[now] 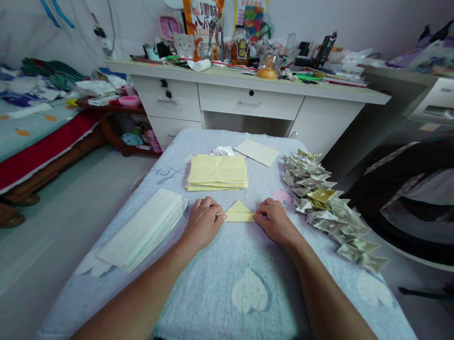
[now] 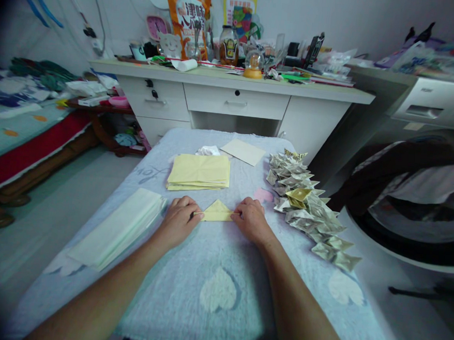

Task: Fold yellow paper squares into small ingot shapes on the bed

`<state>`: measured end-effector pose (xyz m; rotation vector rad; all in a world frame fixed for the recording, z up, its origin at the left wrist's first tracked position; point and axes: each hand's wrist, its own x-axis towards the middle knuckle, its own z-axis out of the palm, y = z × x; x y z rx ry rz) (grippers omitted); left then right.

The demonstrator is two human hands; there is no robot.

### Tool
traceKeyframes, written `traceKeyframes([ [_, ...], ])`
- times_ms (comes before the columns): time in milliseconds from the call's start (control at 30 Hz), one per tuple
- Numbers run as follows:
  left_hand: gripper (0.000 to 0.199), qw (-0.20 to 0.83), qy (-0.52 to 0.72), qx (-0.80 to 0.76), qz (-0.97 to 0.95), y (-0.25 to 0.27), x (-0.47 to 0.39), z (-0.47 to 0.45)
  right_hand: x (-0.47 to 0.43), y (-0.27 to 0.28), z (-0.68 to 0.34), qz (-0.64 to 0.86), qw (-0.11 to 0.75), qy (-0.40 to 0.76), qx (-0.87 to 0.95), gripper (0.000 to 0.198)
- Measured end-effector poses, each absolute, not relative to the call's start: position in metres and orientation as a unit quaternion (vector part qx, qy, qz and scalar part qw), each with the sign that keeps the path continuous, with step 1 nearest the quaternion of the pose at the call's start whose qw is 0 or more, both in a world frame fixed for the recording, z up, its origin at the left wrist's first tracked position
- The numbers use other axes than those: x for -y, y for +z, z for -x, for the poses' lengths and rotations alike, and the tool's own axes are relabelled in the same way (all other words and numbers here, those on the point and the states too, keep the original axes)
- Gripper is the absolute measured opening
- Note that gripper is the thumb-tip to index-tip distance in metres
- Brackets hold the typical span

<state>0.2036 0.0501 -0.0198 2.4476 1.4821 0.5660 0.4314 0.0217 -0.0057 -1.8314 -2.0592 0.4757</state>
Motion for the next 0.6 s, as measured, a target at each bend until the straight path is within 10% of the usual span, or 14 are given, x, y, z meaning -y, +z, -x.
traceKeyframes([
  [600,0.016,0.083,0.180,-0.545,-0.814,-0.0198,-0.0517,-0.2063,-0.0263,-0.0114,-0.4306,0.679,0.163,0.131,0.704,0.020],
])
